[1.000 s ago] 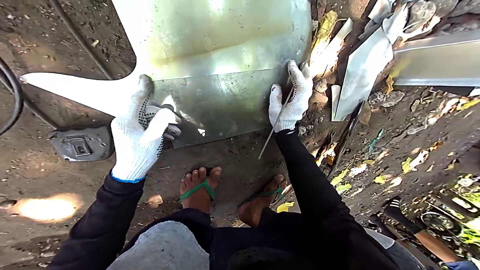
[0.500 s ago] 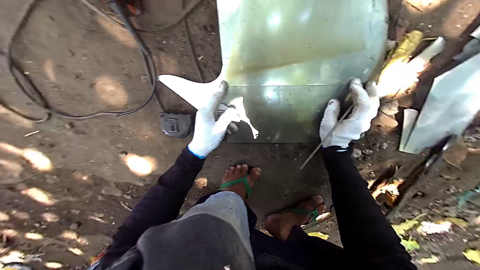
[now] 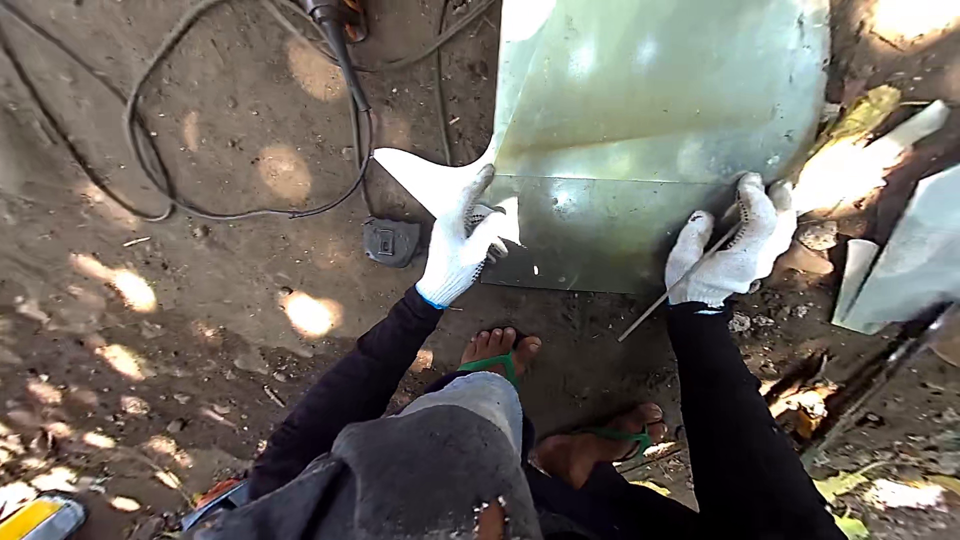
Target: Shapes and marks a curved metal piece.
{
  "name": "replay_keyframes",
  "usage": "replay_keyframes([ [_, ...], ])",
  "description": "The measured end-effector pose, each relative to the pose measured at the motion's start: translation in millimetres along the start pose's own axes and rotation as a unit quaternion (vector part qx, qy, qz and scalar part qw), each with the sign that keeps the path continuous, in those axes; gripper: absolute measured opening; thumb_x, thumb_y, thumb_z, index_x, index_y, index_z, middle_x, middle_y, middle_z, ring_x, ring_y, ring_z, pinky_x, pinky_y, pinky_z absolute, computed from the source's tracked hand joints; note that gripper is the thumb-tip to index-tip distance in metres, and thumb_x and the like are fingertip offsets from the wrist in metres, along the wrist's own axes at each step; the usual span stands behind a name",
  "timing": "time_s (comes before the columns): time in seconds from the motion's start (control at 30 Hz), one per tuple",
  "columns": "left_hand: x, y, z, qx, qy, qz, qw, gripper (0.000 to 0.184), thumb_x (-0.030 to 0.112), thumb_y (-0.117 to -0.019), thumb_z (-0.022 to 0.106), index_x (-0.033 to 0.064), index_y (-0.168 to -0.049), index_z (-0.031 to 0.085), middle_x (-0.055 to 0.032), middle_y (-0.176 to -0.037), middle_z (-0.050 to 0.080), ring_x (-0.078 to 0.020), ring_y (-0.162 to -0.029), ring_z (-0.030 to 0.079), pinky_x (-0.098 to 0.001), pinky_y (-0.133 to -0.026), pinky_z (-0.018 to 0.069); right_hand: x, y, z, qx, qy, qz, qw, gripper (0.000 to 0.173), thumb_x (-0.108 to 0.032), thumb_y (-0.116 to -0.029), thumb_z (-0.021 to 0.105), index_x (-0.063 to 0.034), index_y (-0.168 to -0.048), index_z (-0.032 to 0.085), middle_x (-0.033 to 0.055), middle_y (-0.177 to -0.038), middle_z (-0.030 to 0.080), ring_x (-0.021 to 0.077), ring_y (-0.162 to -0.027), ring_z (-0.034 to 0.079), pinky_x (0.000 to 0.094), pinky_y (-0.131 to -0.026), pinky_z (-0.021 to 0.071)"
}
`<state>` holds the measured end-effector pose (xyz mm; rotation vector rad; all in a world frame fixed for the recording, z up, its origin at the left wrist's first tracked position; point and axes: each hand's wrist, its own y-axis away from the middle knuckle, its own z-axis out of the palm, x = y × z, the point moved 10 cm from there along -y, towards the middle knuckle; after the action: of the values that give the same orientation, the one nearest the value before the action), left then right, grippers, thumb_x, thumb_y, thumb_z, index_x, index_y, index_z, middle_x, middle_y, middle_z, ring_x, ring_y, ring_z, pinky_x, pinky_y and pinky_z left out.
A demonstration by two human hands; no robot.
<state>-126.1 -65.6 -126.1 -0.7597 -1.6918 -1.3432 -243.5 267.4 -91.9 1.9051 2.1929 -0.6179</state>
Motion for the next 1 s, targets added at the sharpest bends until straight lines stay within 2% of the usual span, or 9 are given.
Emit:
replay_keyframes([
  [0.23,8.0,-0.9,3.8,-0.01,-0.048,-0.001,0.999,0.057,0.018,-0.1026,0.056,0.0075,-0.156,0.039,-0.0063,-0.092,0.076,-0.0189,-0.068,0.073,-0.0365,-0.058,0.0648,3.3,-2.8,-0.6,0.021,-0.009,-0.012,1.0,0.047,-0.024,-0.0922,0.069,-0.0109,-0.137,0.064,0.0197,-0.145,0.058,0.0358,-0.142,0.048,0.0493,-0.118,0.0392],
  [0.37,10.7,6.4,1.8,-0.029,-0.114,-0.034,0.993,0.055,0.024,-0.1056,0.051,0.0201,-0.158,0.038,-0.0045,-0.099,0.075,-0.0166,-0.064,0.07,-0.0336,-0.052,0.0611,3.9,-2.2,0.2,0.021,-0.01,-0.014,1.0,0.046,-0.026,-0.0921,0.068,-0.0094,-0.135,0.065,0.0191,-0.143,0.06,0.0364,-0.142,0.047,0.0511,-0.119,0.0374],
  [0.47,22.8,4.8,-8.1,0.029,-0.193,-0.005,0.981,0.053,0.029,-0.1047,0.055,0.0212,-0.156,0.042,-0.0055,-0.099,0.074,-0.0165,-0.065,0.069,-0.0376,-0.054,0.0608,5.4,-1.9,0.2,0.031,-0.015,-0.018,0.999,0.045,-0.025,-0.0912,0.069,-0.0102,-0.134,0.066,0.0165,-0.141,0.062,0.0356,-0.141,0.048,0.052,-0.118,0.0383],
  [0.57,63.0,-8.7,1.6,0.061,-0.314,0.13,0.938,0.048,0.024,-0.1044,0.054,0.0115,-0.151,0.049,-0.0103,-0.106,0.073,-0.0167,-0.081,0.072,-0.0405,-0.071,0.0622,3.5,-2.1,1.8,0.029,-0.02,-0.012,0.999,0.044,-0.024,-0.0913,0.07,-0.0119,-0.134,0.065,0.0145,-0.141,0.063,0.0341,-0.142,0.049,0.053,-0.118,0.0383],
  [0.63,97.7,-25.6,33.1,0.038,-0.355,0.263,0.896,0.04,0.018,-0.1013,0.059,0.0046,-0.139,0.06,-0.0155,-0.114,0.073,-0.0249,-0.102,0.07,-0.0464,-0.089,0.0559,2.8,-3.7,0.4,0.039,-0.026,-0.012,0.999,0.044,-0.023,-0.0902,0.071,-0.0114,-0.132,0.066,0.0141,-0.138,0.065,0.0335,-0.14,0.051,0.0525,-0.117,0.0389],
  [0.7,118.3,-43.0,73.9,-0.021,-0.402,0.342,0.849,0.039,0.023,-0.0997,0.06,0.0105,-0.136,0.064,-0.0149,-0.127,0.069,-0.0322,-0.121,0.062,-0.0526,-0.101,0.0468,2.2,-4.3,-0.8,0.047,-0.032,-0.018,0.998,0.042,-0.022,-0.09,0.071,-0.0102,-0.131,0.067,0.0145,-0.136,0.066,0.0335,-0.138,0.052,0.0521,-0.116,0.0395],
  [0.8,123.8,-70.6,132.8,-0.099,-0.483,0.364,0.79,0.045,0.038,-0.1004,0.056,0.0255,-0.143,0.059,-0.0093,-0.148,0.057,-0.0352,-0.142,0.045,-0.0586,-0.114,0.0357,0.2,-5.4,-0.1,0.041,-0.029,-0.024,0.998,0.04,-0.021,-0.0925,0.067,-0.0092,-0.13,0.067,0.0114,-0.136,0.067,0.0324,-0.139,0.052,0.0522,-0.118,0.0374],
  [0.93,118.6,-102.3,181.3,-0.136,-0.541,0.34,0.757,0.054,0.052,-0.1004,0.047,0.0332,-0.152,0.05,-0.0103,-0.164,0.037,-0.0412,-0.152,0.027,-0.0669,-0.12,0.0172,-1.5,-5.0,1.5,0.042,-0.027,-0.029,0.998,0.039,-0.024,-0.0939,0.065,-0.0103,-0.13,0.067,0.0113,-0.136,0.068,0.0329,-0.14,0.051,0.0527,-0.118,0.0362],
  [1.0,115.1,-111.9,187.8,-0.131,-0.559,0.33,0.749,0.054,0.053,-0.1014,0.043,0.0343,-0.152,0.049,-0.0091,-0.165,0.035,-0.0406,-0.153,0.026,-0.0666,-0.12,0.0156,-0.9,-5.3,2.9,0.04,-0.027,-0.028,0.998,0.04,-0.025,-0.094,0.066,-0.0116,-0.131,0.067,0.0102,-0.137,0.067,0.0322,-0.141,0.05,0.0524,-0.118,0.0361],
])
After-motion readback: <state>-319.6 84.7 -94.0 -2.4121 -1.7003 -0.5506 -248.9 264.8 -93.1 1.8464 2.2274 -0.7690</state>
